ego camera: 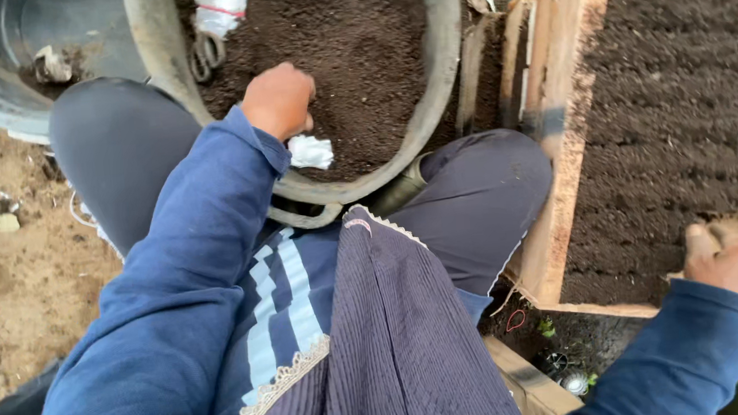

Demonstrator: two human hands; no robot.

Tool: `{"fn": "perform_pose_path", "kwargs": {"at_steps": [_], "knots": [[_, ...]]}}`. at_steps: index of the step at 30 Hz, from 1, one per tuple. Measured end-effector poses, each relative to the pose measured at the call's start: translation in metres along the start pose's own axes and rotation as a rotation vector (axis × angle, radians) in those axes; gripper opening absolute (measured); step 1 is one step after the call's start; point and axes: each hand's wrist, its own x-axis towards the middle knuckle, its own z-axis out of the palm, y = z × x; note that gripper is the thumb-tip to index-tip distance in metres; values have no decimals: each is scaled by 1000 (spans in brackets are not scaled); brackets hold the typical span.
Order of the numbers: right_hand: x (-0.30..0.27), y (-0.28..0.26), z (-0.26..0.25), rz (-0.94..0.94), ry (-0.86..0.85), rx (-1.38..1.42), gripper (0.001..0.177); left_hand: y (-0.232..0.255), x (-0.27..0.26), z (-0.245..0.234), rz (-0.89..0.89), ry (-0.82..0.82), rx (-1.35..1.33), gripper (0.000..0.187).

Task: The person sits on the ground and fills small plastic seedling pots with soil from a bucket. They pack the soil into the pots by hand and place the filled pots into a wooden tray.

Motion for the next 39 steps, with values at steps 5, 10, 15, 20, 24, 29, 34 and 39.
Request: {"fn": "perform_pose_path", "kwargs": {"at_steps": [5, 10, 15, 20, 24, 29, 34, 39], "knots": [[2, -126, -57, -393, 369, 131, 35, 5, -12, 37, -26, -132, 14, 43], [3, -287, -62, -653, 404, 382, 23, 13, -21, 42, 36, 215, -253, 56], [4, -389, 12, -672, 143, 582, 17, 15, -19, 30, 81, 2, -216, 6], [-16, -449, 55, -529, -154, 851, 16, -2, -11, 11, 59, 109, -691, 16], [-18, -474, 79, -466, -422, 1210, 55, 3, -5, 12, 27, 171, -946, 23], [-6, -476, 98, -451, -359, 1254, 13, 11, -3, 13, 56, 153, -1043, 39], [-13, -478, 79, -463, -365, 1346, 21, 9, -13, 6, 93, 221, -1075, 37], [-12, -484, 81, -347, -422, 1496, 28, 14, -10, 8, 113, 196, -1018, 31]]}}
